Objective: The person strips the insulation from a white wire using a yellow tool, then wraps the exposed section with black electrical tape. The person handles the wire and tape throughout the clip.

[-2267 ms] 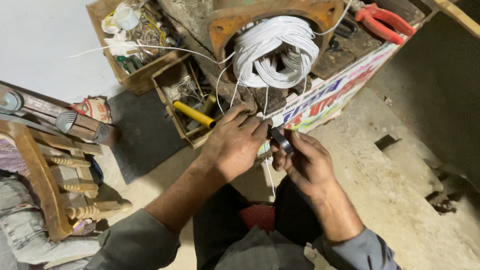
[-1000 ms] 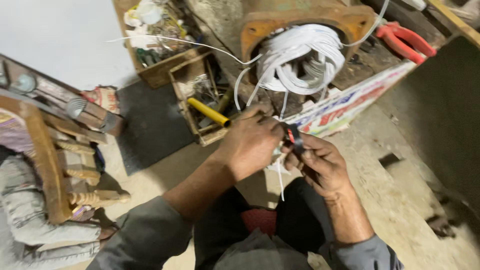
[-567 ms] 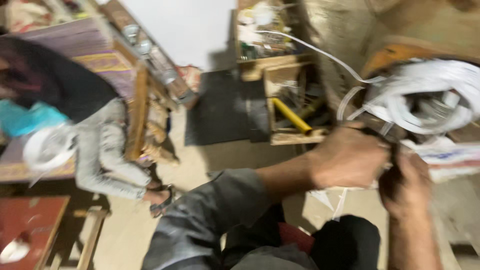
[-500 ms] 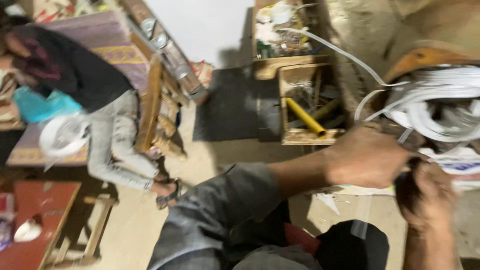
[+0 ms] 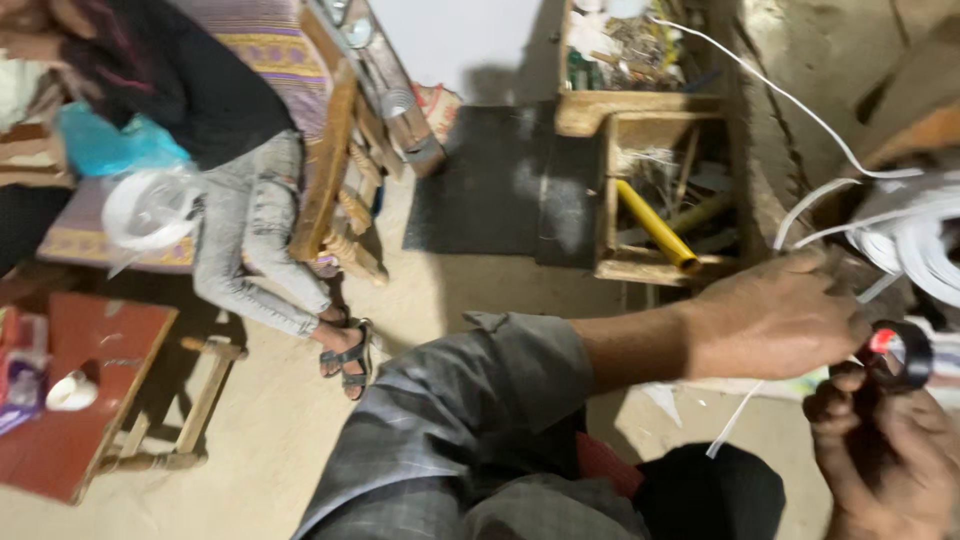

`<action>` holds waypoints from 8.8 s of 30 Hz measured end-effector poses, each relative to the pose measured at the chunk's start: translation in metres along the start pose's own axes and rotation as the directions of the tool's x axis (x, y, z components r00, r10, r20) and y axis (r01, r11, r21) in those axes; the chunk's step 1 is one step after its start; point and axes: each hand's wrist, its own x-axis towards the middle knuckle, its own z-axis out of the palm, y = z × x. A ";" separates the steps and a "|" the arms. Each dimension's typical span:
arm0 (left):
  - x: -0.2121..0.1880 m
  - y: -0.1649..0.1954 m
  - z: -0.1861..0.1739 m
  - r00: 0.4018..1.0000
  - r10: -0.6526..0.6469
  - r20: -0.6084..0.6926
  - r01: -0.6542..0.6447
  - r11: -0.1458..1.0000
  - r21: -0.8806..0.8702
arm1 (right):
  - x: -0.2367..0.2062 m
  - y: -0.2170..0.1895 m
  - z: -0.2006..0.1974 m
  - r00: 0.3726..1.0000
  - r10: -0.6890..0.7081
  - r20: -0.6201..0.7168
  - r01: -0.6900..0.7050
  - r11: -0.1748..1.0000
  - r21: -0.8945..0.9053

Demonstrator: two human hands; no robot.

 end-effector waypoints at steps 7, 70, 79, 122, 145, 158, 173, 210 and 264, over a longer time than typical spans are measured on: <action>-0.016 0.002 -0.018 0.998 0.062 0.025 -0.054 0.965 -0.255 | 0.027 0.011 0.071 0.936 -0.250 -0.248 0.191 0.952 -0.240; -0.016 -0.002 -0.050 0.991 0.126 0.033 -0.124 0.990 -0.062 | 0.012 -0.004 0.085 0.971 -0.143 -0.189 0.102 0.971 -0.214; -0.006 -0.012 -0.054 0.977 0.034 0.209 0.025 0.963 -0.270 | 0.030 -0.006 0.066 0.994 0.096 -0.050 -0.099 0.993 -0.066; -0.019 -0.008 -0.045 0.994 0.104 0.023 -0.101 0.989 -0.107 | -0.007 -0.019 0.077 0.954 -0.260 -0.152 0.188 0.909 -0.371; -0.036 0.018 -0.092 0.916 -0.063 -0.397 -0.136 0.881 -0.453 | 0.026 -0.005 0.064 0.989 -0.066 -0.132 0.037 0.976 -0.216; 0.009 0.036 -0.037 0.958 -0.232 0.171 0.283 0.871 -0.402 | 0.021 0.004 0.016 0.998 -0.034 0.047 0.034 0.999 -0.001; -0.005 0.009 -0.029 0.991 -0.079 0.105 0.115 0.912 -0.393 | 0.013 -0.001 0.021 0.996 -0.083 0.025 0.086 0.945 -0.315; -0.278 0.052 0.024 0.271 -0.887 0.374 0.753 -0.046 -0.656 | 0.133 -0.156 -0.005 0.826 -0.523 -0.210 0.040 0.425 -0.904; -0.064 0.020 0.041 0.843 -0.487 0.227 0.343 0.162 -0.925 | 0.018 -0.033 0.079 0.623 -0.511 0.592 0.279 -0.562 -0.779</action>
